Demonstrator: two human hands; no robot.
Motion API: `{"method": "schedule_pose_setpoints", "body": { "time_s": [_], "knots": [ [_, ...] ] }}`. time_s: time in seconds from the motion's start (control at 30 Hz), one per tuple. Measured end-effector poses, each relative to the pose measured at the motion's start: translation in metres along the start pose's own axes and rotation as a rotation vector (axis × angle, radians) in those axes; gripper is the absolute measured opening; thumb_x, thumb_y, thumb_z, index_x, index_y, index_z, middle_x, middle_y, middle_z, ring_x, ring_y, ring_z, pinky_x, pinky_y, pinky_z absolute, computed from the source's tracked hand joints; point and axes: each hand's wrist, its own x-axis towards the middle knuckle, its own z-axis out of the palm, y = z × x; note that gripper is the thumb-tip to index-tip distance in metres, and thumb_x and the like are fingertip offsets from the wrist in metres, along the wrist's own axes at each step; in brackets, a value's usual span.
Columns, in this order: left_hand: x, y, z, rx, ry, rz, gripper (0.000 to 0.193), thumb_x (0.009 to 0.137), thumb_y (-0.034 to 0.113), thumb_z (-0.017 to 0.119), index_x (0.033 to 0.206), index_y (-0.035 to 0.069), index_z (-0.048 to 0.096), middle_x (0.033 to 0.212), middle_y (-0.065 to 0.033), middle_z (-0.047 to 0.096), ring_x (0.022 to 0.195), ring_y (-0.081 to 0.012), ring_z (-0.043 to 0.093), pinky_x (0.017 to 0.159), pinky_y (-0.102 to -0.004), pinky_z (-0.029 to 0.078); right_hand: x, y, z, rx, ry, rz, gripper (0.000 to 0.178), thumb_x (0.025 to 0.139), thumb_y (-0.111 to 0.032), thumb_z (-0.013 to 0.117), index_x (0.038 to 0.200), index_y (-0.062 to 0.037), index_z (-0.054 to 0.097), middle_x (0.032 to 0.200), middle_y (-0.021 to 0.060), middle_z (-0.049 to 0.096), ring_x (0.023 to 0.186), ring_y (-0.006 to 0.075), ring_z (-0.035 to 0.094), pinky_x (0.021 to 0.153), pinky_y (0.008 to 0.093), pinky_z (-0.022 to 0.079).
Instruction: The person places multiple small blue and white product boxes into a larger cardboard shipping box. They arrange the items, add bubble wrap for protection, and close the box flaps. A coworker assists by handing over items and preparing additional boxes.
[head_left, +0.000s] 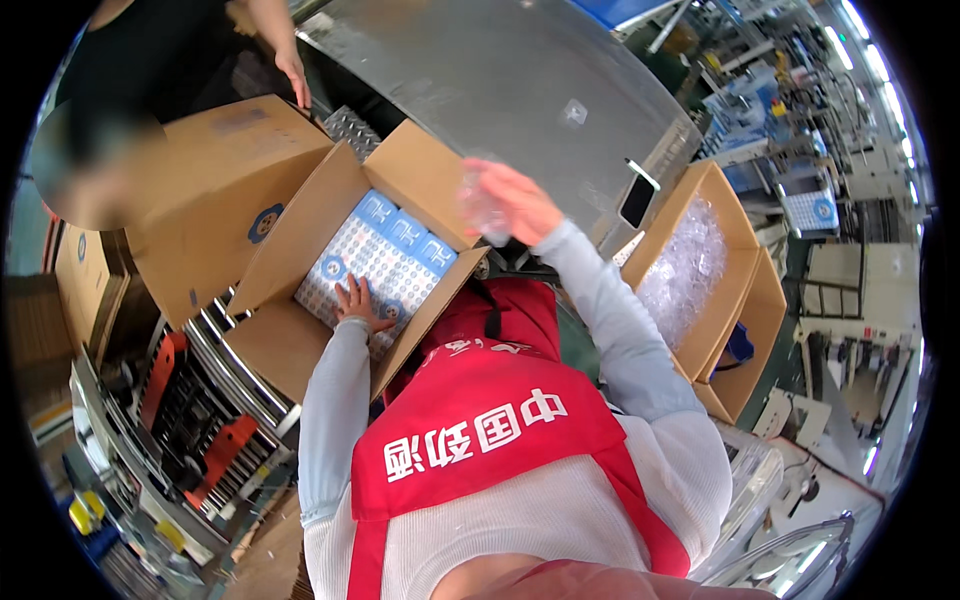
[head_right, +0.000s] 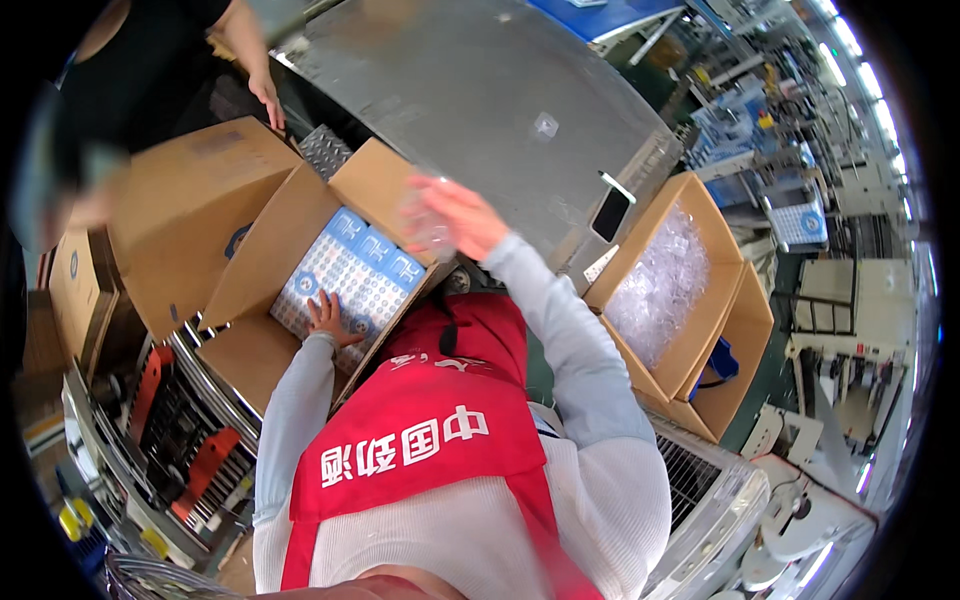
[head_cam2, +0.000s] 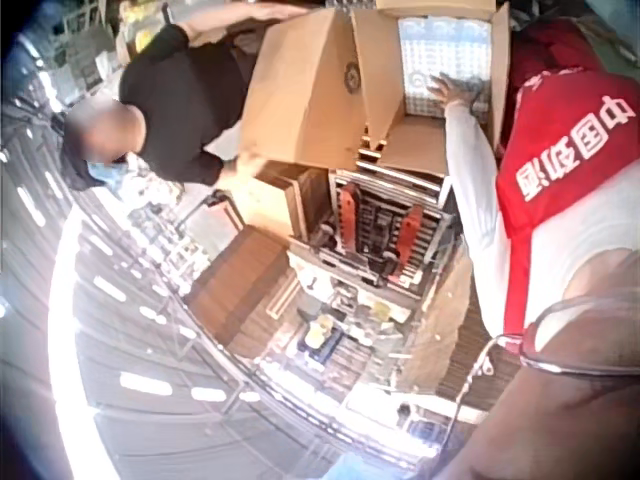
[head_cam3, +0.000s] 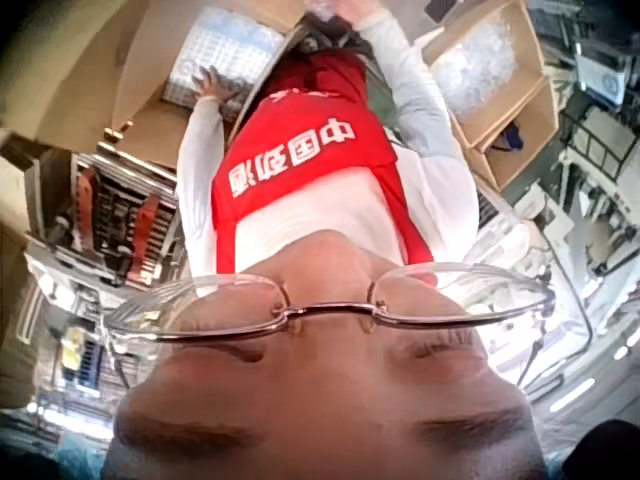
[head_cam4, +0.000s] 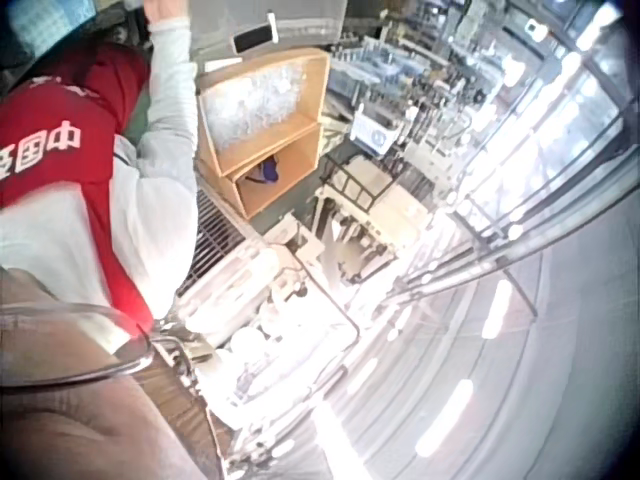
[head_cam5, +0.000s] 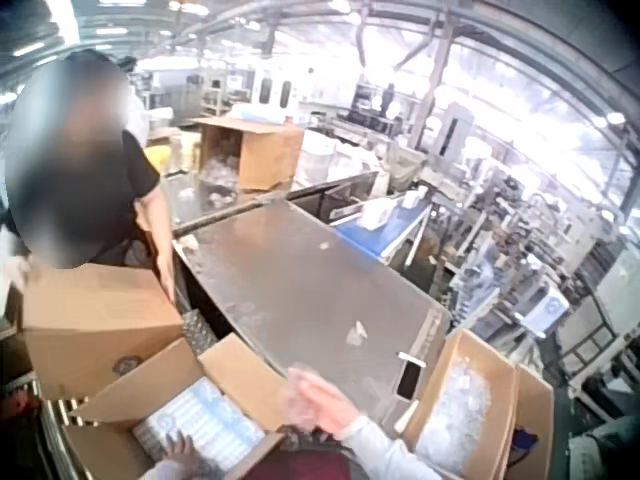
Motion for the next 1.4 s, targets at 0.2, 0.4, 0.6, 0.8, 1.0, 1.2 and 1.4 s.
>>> {"method": "schedule_pose_setpoints", "body": {
  "time_s": [0.2, 0.4, 0.6, 0.8, 1.0, 1.2, 1.4],
  "knots": [
    [-0.004, 0.001, 0.004, 0.012, -0.021, 0.011, 0.14, 0.052, 0.066, 0.079, 0.152, 0.02, -0.005, 0.159, -0.0051, -0.015, 0.142, -0.0399, -0.02, 0.104, -0.0717, 0.019, 0.074, 0.057, 0.039, -0.273, 0.246, 0.445, 0.048, 0.096, -0.024, 0.055, 0.139, -0.0073, 0.04, 0.13, 0.0167, 0.052, 0.114, 0.03, 0.055, 0.092, 0.049, 0.051],
    [-0.013, 0.006, -0.009, 0.023, -0.063, -0.017, 0.137, 0.054, 0.065, 0.079, 0.152, 0.021, -0.006, 0.159, -0.0063, -0.014, 0.143, -0.0398, -0.017, 0.105, -0.0705, 0.017, 0.079, 0.055, -0.014, -0.205, 0.183, 0.295, 0.047, 0.093, -0.019, 0.06, 0.132, 0.0033, 0.044, 0.124, 0.0162, 0.055, 0.113, 0.0266, 0.056, 0.097, 0.0408, 0.049],
    [-0.017, 0.007, -0.007, 0.221, -0.059, -0.023, 0.13, 0.06, 0.058, 0.078, 0.152, 0.022, -0.006, 0.159, -0.0064, -0.014, 0.145, -0.038, -0.01, 0.108, -0.0616, 0.024, 0.105, 0.016, -0.124, -0.516, 0.242, 0.12, 0.04, 0.094, -0.022, 0.059, 0.128, -0.0032, 0.052, 0.114, 0.0108, 0.063, 0.101, 0.0204, 0.063, 0.083, 0.032, 0.054],
    [-0.027, -0.046, 0.026, -0.021, -0.143, -0.248, 0.108, 0.067, 0.049, 0.074, 0.151, 0.015, 0.016, 0.158, -0.0113, 0.011, 0.146, -0.0329, 0.008, 0.113, -0.0506, 0.026, 0.202, -0.07, -0.306, -1.784, 0.285, -0.766, 0.056, 0.08, -0.029, 0.07, 0.128, -0.0052, 0.053, 0.125, 0.0211, 0.052, 0.12, 0.0391, 0.045, 0.103, 0.0466, 0.036],
    [-0.077, 0.006, -0.07, -0.372, 0.04, -0.327, 0.074, 0.082, 0.045, 0.063, 0.141, 0.007, 0.04, 0.135, -0.0204, 0.049, 0.123, -0.0357, 0.048, 0.104, -0.0413, 0.039, 0.233, -0.089, -0.41, -2.078, 0.723, -0.275, 0.056, 0.087, -0.05, 0.057, 0.139, -0.0333, 0.043, 0.143, 0.0079, 0.041, 0.128, 0.0374, 0.039, 0.102, 0.0565, 0.036],
    [-0.079, 0.057, -0.107, -0.595, 0.169, -0.34, 0.05, 0.087, 0.033, 0.063, 0.129, 0.008, 0.054, 0.108, -0.0161, 0.067, 0.099, -0.0306, 0.064, 0.089, -0.0377, 0.049, 0.203, -0.074, -0.417, -1.748, 0.556, -0.769, 0.022, 0.094, -0.024, 0.053, 0.103, -0.0095, 0.067, 0.098, 0.0017, 0.069, 0.09, 0.0194, 0.063, 0.079, 0.0324, 0.049],
    [-0.019, 0.118, -0.198, -0.358, 0.401, -0.158, 0.031, 0.088, 0.03, 0.063, 0.113, 0.012, 0.065, 0.091, -0.0094, 0.069, 0.083, -0.0265, 0.066, 0.076, -0.0383, 0.052, 0.072, -0.095, -0.434, -0.758, -0.139, 0.377, 0.01, 0.084, -0.003, 0.058, 0.088, -0.0045, 0.067, 0.077, 0.0034, 0.066, 0.064, 0.0121, 0.061, 0.055, 0.0291, 0.05]
  ]
}}
